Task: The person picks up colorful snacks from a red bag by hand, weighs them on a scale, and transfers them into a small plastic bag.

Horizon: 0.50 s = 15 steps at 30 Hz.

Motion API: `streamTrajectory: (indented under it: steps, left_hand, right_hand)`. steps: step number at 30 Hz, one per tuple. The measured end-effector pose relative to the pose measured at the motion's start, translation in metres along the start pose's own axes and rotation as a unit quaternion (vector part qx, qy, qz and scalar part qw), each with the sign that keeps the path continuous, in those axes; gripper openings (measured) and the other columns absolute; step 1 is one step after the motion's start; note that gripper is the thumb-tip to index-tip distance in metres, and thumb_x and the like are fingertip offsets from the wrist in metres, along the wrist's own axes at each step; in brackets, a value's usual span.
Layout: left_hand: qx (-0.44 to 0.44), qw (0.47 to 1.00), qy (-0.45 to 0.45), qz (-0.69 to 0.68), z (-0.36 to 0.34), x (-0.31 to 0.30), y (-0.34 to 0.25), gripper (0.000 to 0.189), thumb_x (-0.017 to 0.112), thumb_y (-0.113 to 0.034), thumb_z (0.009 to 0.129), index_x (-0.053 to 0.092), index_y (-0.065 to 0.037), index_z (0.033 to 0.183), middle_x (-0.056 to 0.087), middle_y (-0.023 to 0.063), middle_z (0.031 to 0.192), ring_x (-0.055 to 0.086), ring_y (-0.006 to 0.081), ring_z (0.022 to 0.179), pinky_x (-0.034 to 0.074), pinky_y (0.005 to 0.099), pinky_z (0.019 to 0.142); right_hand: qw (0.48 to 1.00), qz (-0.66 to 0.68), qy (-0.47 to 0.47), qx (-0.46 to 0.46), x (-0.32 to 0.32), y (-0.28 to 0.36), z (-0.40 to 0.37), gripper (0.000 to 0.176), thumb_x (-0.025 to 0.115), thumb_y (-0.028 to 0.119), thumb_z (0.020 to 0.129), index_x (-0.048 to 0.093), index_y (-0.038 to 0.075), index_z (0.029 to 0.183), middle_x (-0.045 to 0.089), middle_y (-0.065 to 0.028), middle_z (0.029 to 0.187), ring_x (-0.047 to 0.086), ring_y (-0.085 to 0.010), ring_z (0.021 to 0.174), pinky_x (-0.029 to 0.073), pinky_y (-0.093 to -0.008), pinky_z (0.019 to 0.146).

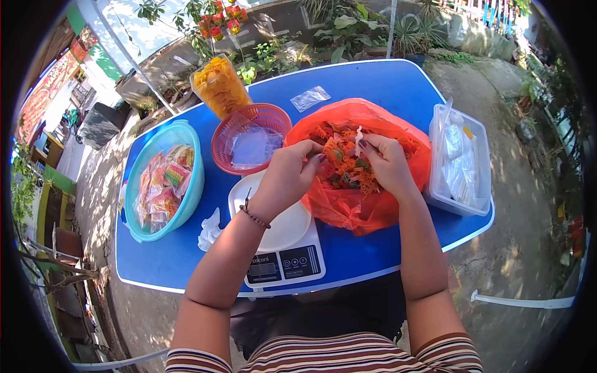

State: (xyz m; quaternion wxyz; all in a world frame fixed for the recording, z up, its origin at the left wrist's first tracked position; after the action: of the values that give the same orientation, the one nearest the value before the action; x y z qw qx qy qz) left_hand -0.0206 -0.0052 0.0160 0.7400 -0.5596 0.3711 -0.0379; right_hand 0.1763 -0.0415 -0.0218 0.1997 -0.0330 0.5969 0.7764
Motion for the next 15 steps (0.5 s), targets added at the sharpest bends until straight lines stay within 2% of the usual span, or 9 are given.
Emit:
streamTrajectory:
  steps: [3,6,9,10,13,15]
  left_hand:
    - [0.029,0.998,0.0,-0.059,-0.006,-0.005,0.011,0.018,0.059,-0.004,0.1,0.063,0.006,0.115,0.07,0.007,0.102,0.07,0.0146,0.102,0.055,0.0286,0.089]
    - [0.015,0.99,0.005,-0.143,-0.015,-0.011,0.015,0.019,0.062,-0.008,0.1,0.064,0.003,0.115,0.069,0.0044,0.104,0.067,0.0113,0.102,0.054,0.0254,0.088]
    - [-0.035,0.986,0.01,-0.163,-0.034,-0.022,0.01,0.021,0.063,-0.012,0.1,0.065,0.002,0.117,0.069,0.004,0.102,0.066,0.0098,0.1,0.053,0.0228,0.085]
    - [-0.041,0.985,0.008,-0.167,-0.04,-0.025,0.014,0.022,0.064,-0.013,0.1,0.065,0.002,0.117,0.069,0.0042,0.102,0.066,0.0098,0.098,0.053,0.0226,0.083]
    - [-0.061,0.98,0.0,-0.191,-0.059,-0.034,0.026,0.024,0.064,-0.016,0.1,0.065,0.002,0.117,0.07,0.0051,0.102,0.067,0.0107,0.094,0.054,0.0236,0.079]
    - [-0.072,0.972,0.001,-0.225,-0.068,-0.036,0.031,0.024,0.065,-0.015,0.1,0.064,0.003,0.116,0.07,0.006,0.102,0.068,0.0121,0.094,0.056,0.0261,0.08]
  right_hand:
    - [0.996,0.091,0.001,-0.025,0.002,0.01,-0.001,0.014,0.055,-0.001,0.098,0.068,-0.003,0.104,0.071,-0.0102,0.087,0.067,-0.0114,0.084,0.053,-0.0295,0.076]
    - [0.994,0.086,-0.042,-0.044,0.006,0.025,-0.01,0.016,0.057,-0.004,0.094,0.067,-0.002,0.106,0.071,-0.0121,0.092,0.069,-0.014,0.083,0.054,-0.0297,0.075]
    - [0.993,-0.047,-0.019,-0.103,0.018,0.048,-0.022,0.017,0.059,-0.005,0.09,0.068,-0.001,0.105,0.071,-0.0141,0.098,0.07,-0.0201,0.086,0.055,-0.0317,0.075]
    - [0.979,-0.117,-0.021,-0.167,0.023,0.058,-0.026,0.022,0.06,-0.005,0.084,0.068,0.0,0.104,0.07,-0.0144,0.095,0.068,-0.0282,0.085,0.055,-0.036,0.076]
    - [0.945,-0.265,0.038,-0.188,0.035,0.061,-0.031,0.026,0.059,-0.005,0.078,0.069,0.002,0.101,0.069,-0.0144,0.092,0.065,-0.0325,0.086,0.055,-0.0416,0.078]
    - [0.959,-0.227,0.095,-0.142,0.031,0.06,-0.03,0.026,0.06,-0.004,0.077,0.07,0.003,0.1,0.067,-0.0141,0.091,0.064,-0.0332,0.089,0.053,-0.0426,0.081]
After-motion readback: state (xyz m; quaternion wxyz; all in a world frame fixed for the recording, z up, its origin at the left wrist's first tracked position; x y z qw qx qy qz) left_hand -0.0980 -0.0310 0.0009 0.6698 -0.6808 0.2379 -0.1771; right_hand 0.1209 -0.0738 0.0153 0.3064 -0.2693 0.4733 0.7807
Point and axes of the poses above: each hand's wrist, its own z-axis towards the middle knuckle, its own x-axis out of the palm, y = z × x, the point moved 6 cm from there along z, towards the middle knuckle
